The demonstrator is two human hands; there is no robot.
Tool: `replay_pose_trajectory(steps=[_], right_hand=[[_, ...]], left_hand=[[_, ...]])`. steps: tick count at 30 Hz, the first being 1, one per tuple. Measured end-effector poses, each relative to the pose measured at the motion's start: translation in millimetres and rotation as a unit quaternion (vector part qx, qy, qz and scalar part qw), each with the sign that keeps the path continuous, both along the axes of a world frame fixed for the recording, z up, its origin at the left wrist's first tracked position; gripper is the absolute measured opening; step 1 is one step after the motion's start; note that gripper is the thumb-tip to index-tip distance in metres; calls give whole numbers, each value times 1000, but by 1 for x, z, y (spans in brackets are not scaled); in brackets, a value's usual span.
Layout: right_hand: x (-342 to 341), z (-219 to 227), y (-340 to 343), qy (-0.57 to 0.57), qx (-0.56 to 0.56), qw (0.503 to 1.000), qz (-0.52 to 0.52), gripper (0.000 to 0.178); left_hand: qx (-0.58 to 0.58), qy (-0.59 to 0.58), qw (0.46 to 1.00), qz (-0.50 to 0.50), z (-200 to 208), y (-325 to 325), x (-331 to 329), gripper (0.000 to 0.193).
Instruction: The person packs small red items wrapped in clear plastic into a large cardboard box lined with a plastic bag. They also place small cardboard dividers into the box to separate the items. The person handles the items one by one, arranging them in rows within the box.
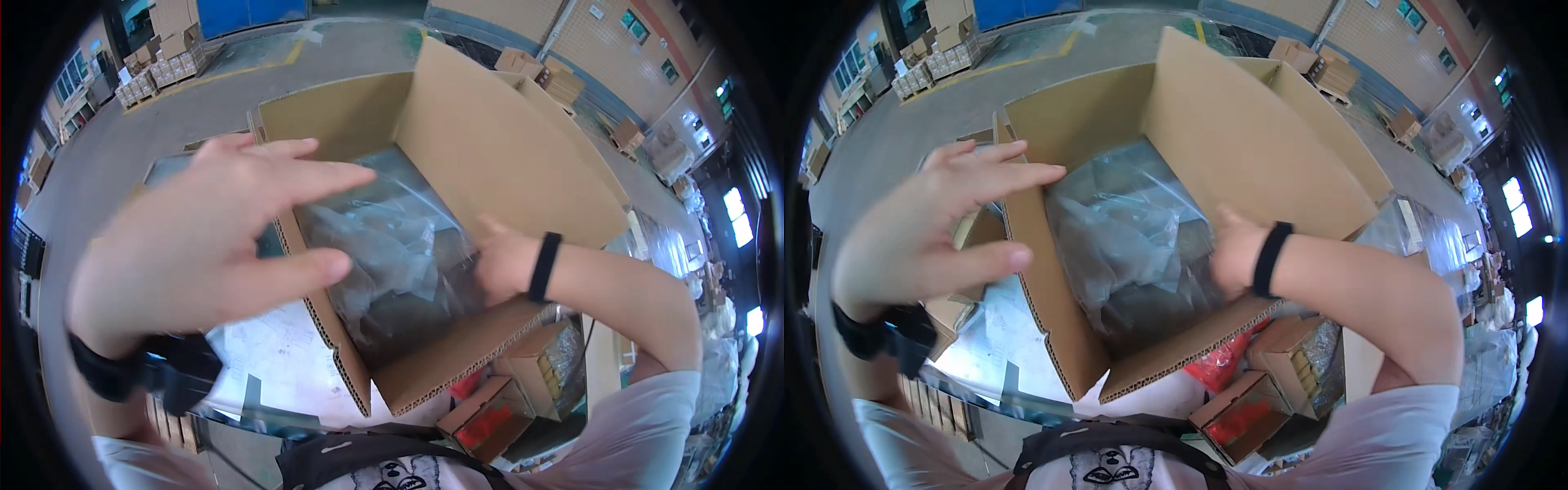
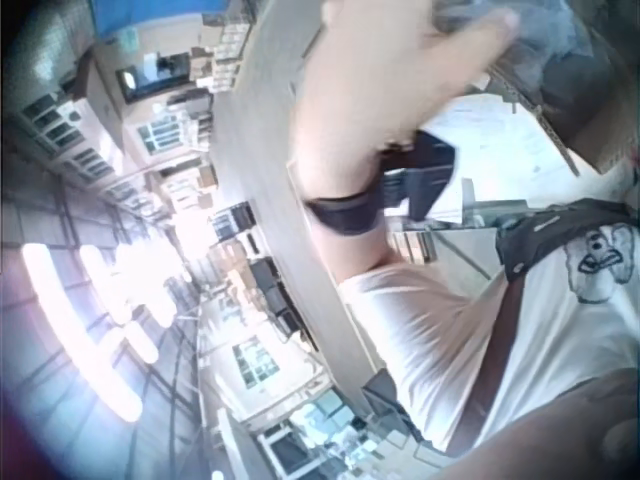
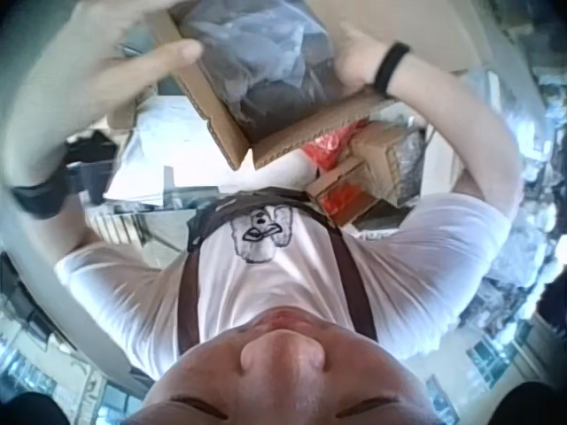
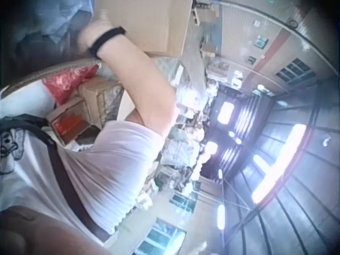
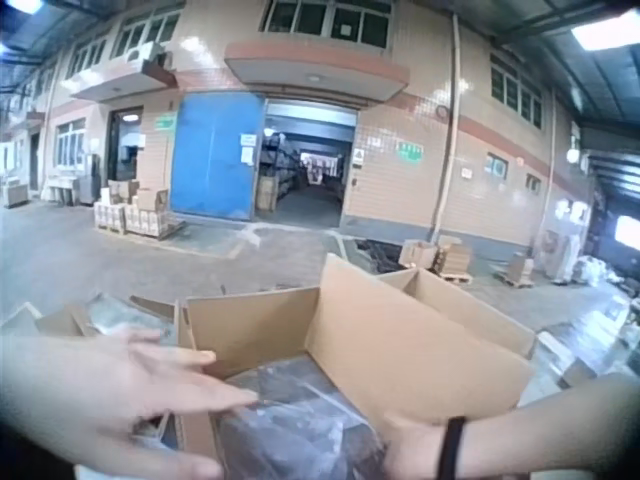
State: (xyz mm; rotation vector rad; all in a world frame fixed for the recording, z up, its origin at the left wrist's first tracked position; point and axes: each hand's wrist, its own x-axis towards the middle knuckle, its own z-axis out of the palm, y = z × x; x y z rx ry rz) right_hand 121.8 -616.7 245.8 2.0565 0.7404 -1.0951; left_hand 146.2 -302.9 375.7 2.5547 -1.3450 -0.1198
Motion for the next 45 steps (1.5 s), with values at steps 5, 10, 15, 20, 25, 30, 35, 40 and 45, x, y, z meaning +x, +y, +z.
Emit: replay_pose_trajectory(steps=[5, 10, 15, 20, 25, 30, 35, 40, 45], right_hand=[[-18, 99, -24, -255, -144, 952, 90, 24], [1, 152, -126, -503, -135, 854, -4, 27], [44, 160, -155, -472, -24, 841, -264, 41], [100, 117, -90, -192, 120, 961, -162, 31], [138, 70, 36, 39, 233, 942, -239, 39], [187, -83, 57, 34, 446, 885, -132, 50], [126, -79, 61, -81, 391, 911, -101, 59], [100, -74, 41, -118, 478, 858, -145, 52], [99, -36, 32, 3, 473, 827, -303, 40]], left_hand=[[168, -7, 985, 34, 61, 3, 44, 48], [235, 91, 938, -237, -64, -168, 60, 45], [449, 43, 855, -254, -183, -207, 30, 73], [531, 30, 835, -141, -138, -162, 85, 66], [440, -137, 887, 30, -43, -99, 127, 28], [472, -215, 855, 20, -45, -59, 129, 15], [295, -239, 905, -191, -74, -53, 103, 22], [505, 219, 821, -152, -82, -93, 74, 39], [298, 350, 841, -284, -94, -72, 59, 24]])
